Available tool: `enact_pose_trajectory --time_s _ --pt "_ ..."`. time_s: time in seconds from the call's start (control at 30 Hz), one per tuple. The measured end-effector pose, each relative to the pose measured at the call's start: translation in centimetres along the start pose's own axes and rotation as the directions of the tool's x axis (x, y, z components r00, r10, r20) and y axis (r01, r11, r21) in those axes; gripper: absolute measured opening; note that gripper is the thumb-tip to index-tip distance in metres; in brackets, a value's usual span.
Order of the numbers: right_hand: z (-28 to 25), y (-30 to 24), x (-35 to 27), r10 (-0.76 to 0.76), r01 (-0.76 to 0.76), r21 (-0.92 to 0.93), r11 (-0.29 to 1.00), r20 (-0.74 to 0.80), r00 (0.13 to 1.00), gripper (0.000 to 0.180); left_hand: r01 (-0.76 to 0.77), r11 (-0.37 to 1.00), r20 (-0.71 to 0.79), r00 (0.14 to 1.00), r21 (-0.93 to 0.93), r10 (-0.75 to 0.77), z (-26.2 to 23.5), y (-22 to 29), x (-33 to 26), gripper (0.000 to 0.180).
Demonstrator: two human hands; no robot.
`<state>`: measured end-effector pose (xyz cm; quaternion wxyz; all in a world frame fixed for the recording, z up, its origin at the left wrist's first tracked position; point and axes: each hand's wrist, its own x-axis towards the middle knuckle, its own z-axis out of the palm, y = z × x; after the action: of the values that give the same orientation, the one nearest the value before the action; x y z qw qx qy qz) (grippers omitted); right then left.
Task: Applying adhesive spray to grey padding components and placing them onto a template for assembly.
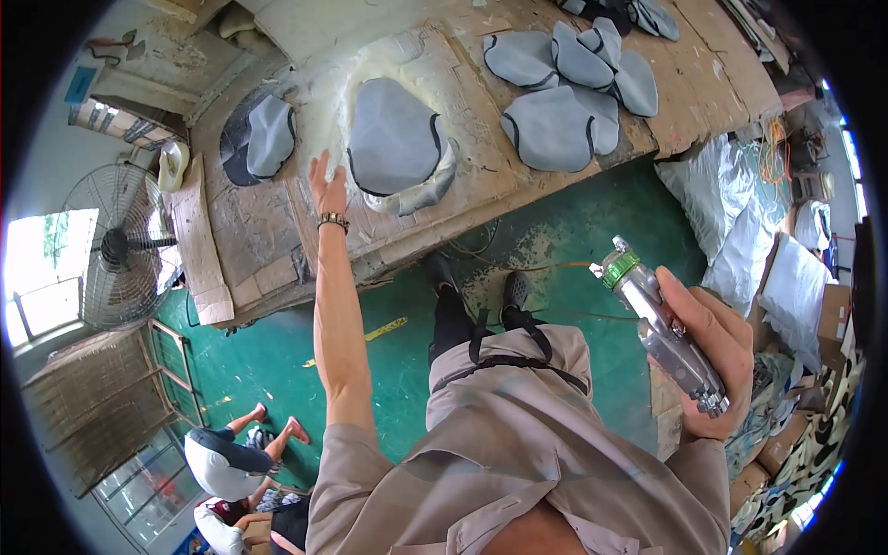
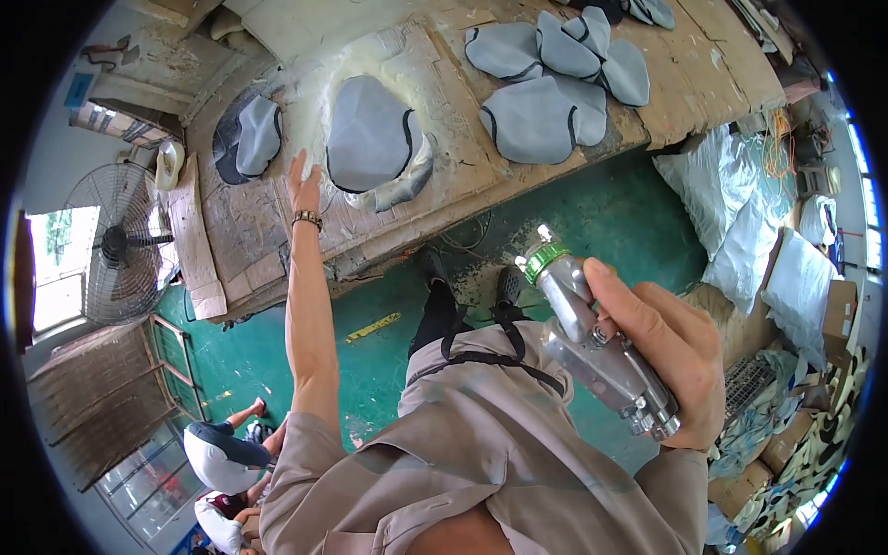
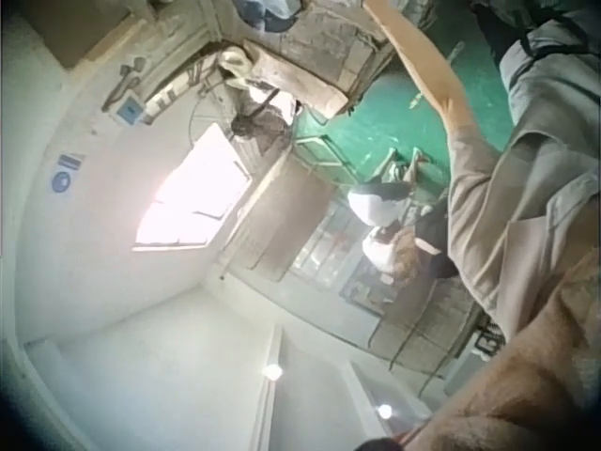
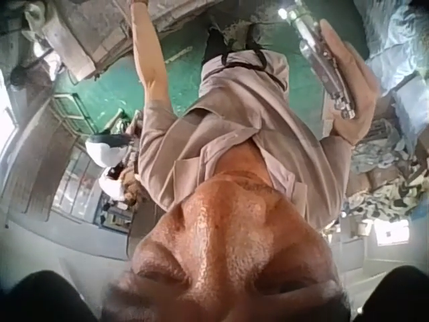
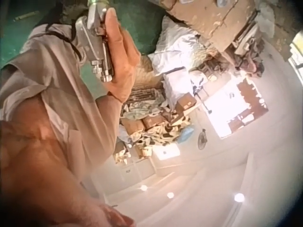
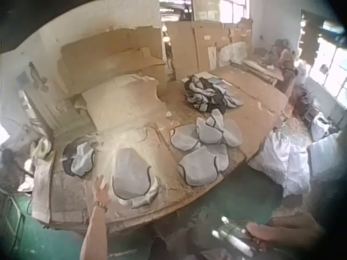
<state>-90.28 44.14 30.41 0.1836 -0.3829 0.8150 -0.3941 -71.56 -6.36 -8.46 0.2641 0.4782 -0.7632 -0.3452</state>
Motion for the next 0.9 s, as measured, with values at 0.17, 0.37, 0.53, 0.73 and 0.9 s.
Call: enact_pose_trajectory --time_s 0.17,0.37,0.53,0.73,0.9 --pt "0.9 -2.1 0.9 0.047 -0.05 -0.135 0.99 -0.025 0.999 0.06 -0.039 0.946 -0.228 0.973 -0.322 -0.037 -2.5 2.1 -4.0 0.05" --pt "1.4 -2.2 2.9 -0.352 0.359 -0.176 0.916 0.074 0.933 0.062 0.218 0.835 -0.208 0.908 -0.506 -0.364 -6.4 -2.6 -15.5 0.043" --pt "0.1 -2.0 2.0 -0.321 0.385 -0.097 0.918 0.387 0.864 0.065 0.273 0.759 -0.153 0.886 -0.591 -0.438 -4.9 -4.0 -21.3 0.037" --pt "1.7 -3.8 1.0 0.018 -0.021 -0.107 0.994 -0.026 0.999 0.061 0.19 0.771 -0.205 0.9 -0.608 -0.384 -3.2 -1.4 -19.3 0.033" --pt "0.2 -2.3 0.7 -0.321 0.351 -0.111 0.93 0.219 0.921 0.062 0.079 0.756 -0.274 0.903 -0.649 -0.33 -1.9 3.4 -15.4 0.033"
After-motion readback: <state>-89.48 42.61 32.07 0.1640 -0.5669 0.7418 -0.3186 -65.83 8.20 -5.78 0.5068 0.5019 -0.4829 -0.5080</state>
